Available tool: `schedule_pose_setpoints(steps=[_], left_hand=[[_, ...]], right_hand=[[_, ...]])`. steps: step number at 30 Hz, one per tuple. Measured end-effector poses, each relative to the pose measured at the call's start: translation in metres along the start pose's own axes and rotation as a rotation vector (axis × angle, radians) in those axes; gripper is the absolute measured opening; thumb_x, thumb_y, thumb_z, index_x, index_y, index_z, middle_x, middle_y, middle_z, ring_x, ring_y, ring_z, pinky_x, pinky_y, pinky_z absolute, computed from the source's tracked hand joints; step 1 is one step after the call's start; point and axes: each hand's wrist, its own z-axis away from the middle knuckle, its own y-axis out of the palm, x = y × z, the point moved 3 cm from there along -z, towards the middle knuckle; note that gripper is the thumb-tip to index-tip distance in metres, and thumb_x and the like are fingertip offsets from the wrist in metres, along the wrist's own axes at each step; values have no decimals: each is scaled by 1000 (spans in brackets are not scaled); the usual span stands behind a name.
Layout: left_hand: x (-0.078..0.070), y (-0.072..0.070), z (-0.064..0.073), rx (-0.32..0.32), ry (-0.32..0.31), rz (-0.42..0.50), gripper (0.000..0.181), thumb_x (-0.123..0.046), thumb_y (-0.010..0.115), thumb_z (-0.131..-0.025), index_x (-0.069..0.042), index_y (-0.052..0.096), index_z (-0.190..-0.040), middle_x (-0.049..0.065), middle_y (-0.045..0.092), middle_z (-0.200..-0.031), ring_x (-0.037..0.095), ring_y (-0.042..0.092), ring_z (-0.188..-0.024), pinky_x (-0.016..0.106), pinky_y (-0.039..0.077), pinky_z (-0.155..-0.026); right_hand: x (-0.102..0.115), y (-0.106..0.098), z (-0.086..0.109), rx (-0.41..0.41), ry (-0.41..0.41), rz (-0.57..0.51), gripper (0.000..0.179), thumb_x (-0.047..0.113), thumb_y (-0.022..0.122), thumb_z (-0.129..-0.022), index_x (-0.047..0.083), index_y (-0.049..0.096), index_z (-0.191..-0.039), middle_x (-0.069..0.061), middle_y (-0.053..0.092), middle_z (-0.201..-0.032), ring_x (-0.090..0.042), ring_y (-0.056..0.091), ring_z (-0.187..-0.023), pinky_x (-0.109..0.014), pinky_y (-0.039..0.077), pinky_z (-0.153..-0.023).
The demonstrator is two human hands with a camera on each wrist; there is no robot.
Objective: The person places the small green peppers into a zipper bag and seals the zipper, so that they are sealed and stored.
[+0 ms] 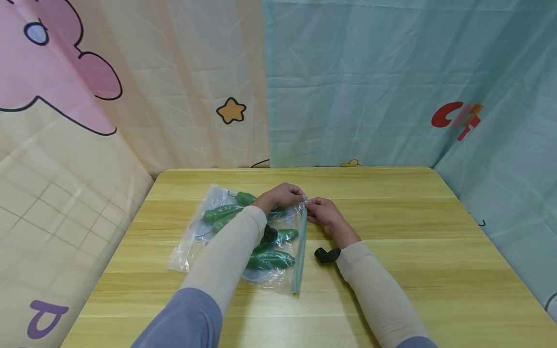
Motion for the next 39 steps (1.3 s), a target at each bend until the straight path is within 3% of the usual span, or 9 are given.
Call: schedule_pose_setpoints(steps=[8,29,39], left_hand=[[-1,0,3,-15,-23,7,20,-29,54,-92,-16,67,-99,0,62,-96,18,53,-88,30,44,-76],[-3,1,5,-61,-5,44,20,-27,53,-93,-14,66,-100,0,60,-103,18,51,-95,31,42,-83],[0,1,4,-78,-10,53,20,-28,53,-93,-15,65,-101,-1,60,-105,16,50,-98,32,41,-87]], right_hand=[[-1,-1,-1,-4,-4,2,22,18,54,-93,1,56,-107,-12,56,-104,-19,57,-89,-31,52,-77],[-3,-1,1,25,-48,51,20,19,53,-93,0,56,-102,-9,55,-100,-16,57,-82,-29,52,-76],[-5,-2,2,26,-49,78,20,18,53,-93,1,57,-102,-10,55,-105,-17,56,-88,-28,52,-76]])
